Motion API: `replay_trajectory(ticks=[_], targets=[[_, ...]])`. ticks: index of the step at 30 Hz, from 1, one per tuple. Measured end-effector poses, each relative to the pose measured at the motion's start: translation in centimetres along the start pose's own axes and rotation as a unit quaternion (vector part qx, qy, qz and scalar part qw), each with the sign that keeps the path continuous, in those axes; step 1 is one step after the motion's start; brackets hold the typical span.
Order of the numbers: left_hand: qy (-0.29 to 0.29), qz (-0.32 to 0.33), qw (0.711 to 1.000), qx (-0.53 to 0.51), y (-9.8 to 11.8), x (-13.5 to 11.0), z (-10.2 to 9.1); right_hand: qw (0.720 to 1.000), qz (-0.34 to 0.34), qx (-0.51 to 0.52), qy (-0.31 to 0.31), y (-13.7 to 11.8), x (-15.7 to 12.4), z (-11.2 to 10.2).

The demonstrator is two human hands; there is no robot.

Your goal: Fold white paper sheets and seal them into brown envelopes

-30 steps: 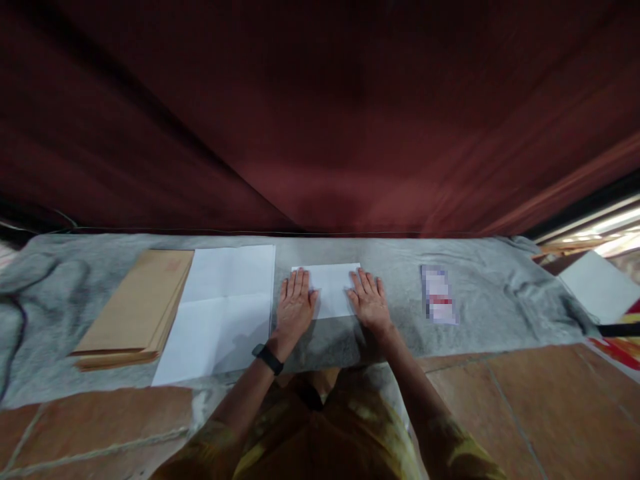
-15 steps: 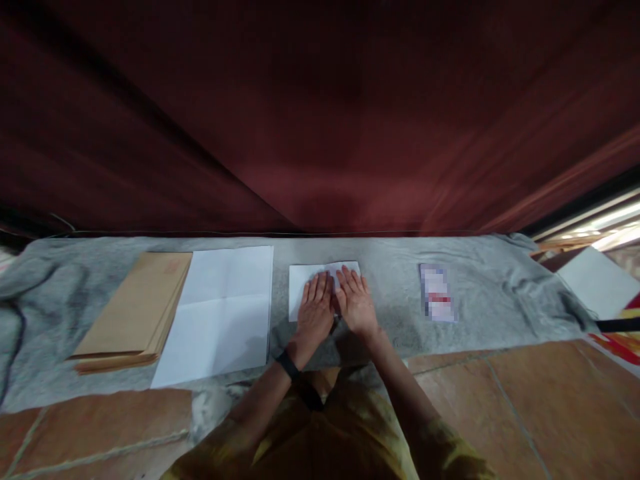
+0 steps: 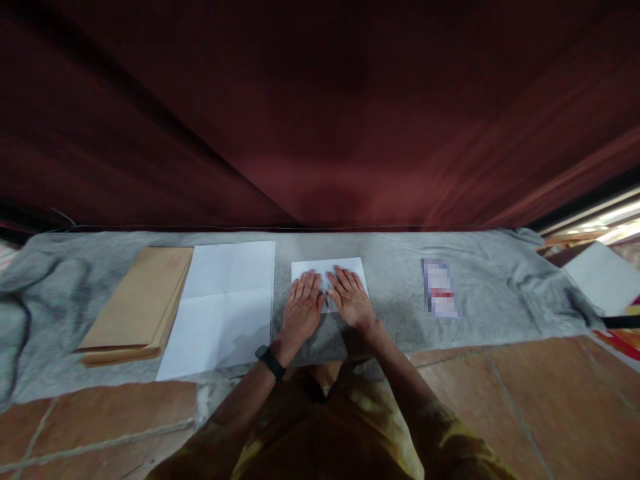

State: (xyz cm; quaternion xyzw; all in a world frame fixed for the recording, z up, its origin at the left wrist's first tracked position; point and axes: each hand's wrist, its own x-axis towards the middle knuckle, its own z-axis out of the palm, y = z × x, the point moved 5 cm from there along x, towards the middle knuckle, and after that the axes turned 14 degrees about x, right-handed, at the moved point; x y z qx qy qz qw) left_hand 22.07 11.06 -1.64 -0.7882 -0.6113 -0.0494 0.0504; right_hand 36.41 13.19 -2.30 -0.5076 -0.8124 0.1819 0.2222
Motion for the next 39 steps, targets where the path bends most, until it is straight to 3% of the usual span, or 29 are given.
replay_trajectory(ticks=[14,23,27,33,39], targets=[[0.023,-0.049,0.999,-0.009,-2.5,-1.4,0.3,0.996,0.049,-0.071,0.025,4.3,-3.2,-2.5],[0.027,-0.068,0.997,-0.008,-2.7,-1.7,-0.2,0.994,0.067,-0.083,0.018,4.8,-3.9,-3.2],[0.034,-0.046,0.998,-0.015,-1.9,-1.6,-0.9,0.995,0.075,-0.070,0.016,4.8,-3.9,-3.4],[0.023,0.008,0.999,-0.020,0.8,-0.9,-1.2,0.997,0.070,-0.022,0.039,2.5,-2.7,-3.3],[-0.029,0.005,1.000,-0.004,1.8,1.3,-0.4,0.999,0.007,0.037,0.013,-1.7,0.2,-0.8]])
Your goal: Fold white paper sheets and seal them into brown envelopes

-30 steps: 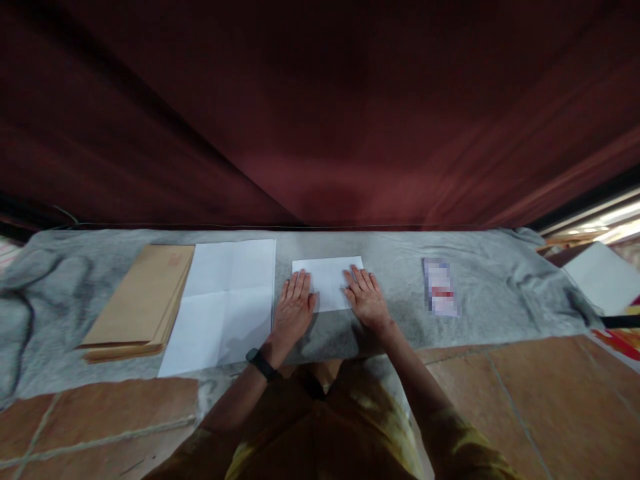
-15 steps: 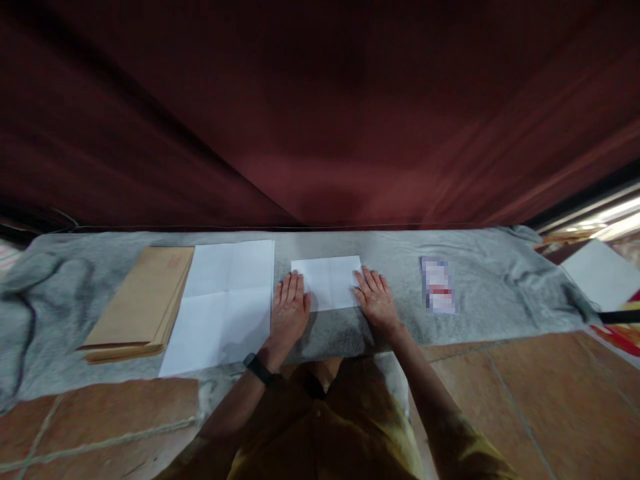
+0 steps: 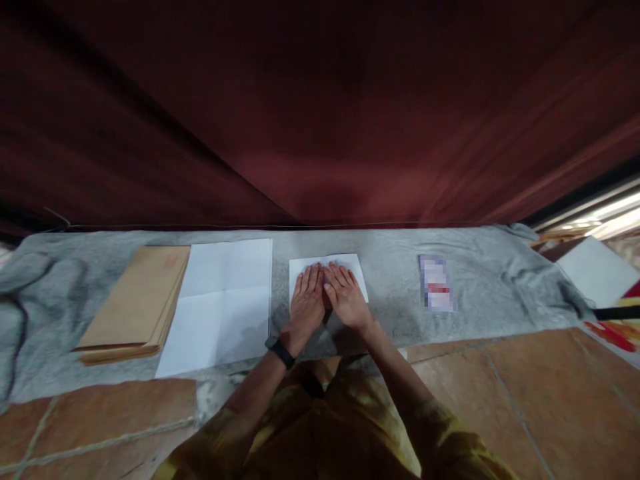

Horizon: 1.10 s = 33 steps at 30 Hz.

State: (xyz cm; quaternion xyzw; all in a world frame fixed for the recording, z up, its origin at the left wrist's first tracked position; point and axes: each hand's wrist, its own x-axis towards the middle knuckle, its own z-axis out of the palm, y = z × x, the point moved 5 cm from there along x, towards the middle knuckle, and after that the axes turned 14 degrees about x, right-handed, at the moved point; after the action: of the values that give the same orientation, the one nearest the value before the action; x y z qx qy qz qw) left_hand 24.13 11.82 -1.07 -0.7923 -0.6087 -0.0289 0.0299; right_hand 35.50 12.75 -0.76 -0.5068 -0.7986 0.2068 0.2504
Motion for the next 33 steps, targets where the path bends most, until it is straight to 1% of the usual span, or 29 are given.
replay_trajectory(ticks=[3,7,11,17,21,24,28,30,33], targets=[[-0.019,0.002,1.000,0.002,-0.2,0.6,0.4,1.000,-0.004,0.001,-0.010,-0.3,0.5,1.1],[-0.003,-0.007,1.000,0.005,-0.8,0.4,0.6,1.000,0.001,-0.023,-0.010,0.7,-0.1,1.2],[0.023,-0.021,1.000,0.006,-1.4,0.0,0.6,0.998,0.006,-0.056,-0.013,1.7,-1.0,0.6],[0.034,-0.046,0.998,0.003,-2.4,-0.5,0.5,0.996,0.020,-0.081,-0.006,3.3,-2.1,-0.6],[0.052,-0.066,0.996,-0.012,-3.2,-1.0,0.5,0.995,0.035,-0.094,0.004,4.6,-3.2,-1.5],[0.068,-0.093,0.992,-0.046,-4.3,-1.3,0.6,0.994,0.048,-0.101,0.011,5.4,-4.0,-2.2],[0.078,-0.127,0.980,-0.129,-5.9,-1.4,0.5,0.993,0.057,-0.100,0.016,6.2,-4.8,-2.8],[0.067,-0.156,0.970,-0.176,-6.7,-1.4,0.4,0.993,0.063,-0.097,0.023,6.6,-5.2,-3.1],[0.030,-0.200,0.950,-0.238,-7.6,-1.3,0.3,0.992,0.074,-0.092,0.041,7.2,-5.6,-3.4]])
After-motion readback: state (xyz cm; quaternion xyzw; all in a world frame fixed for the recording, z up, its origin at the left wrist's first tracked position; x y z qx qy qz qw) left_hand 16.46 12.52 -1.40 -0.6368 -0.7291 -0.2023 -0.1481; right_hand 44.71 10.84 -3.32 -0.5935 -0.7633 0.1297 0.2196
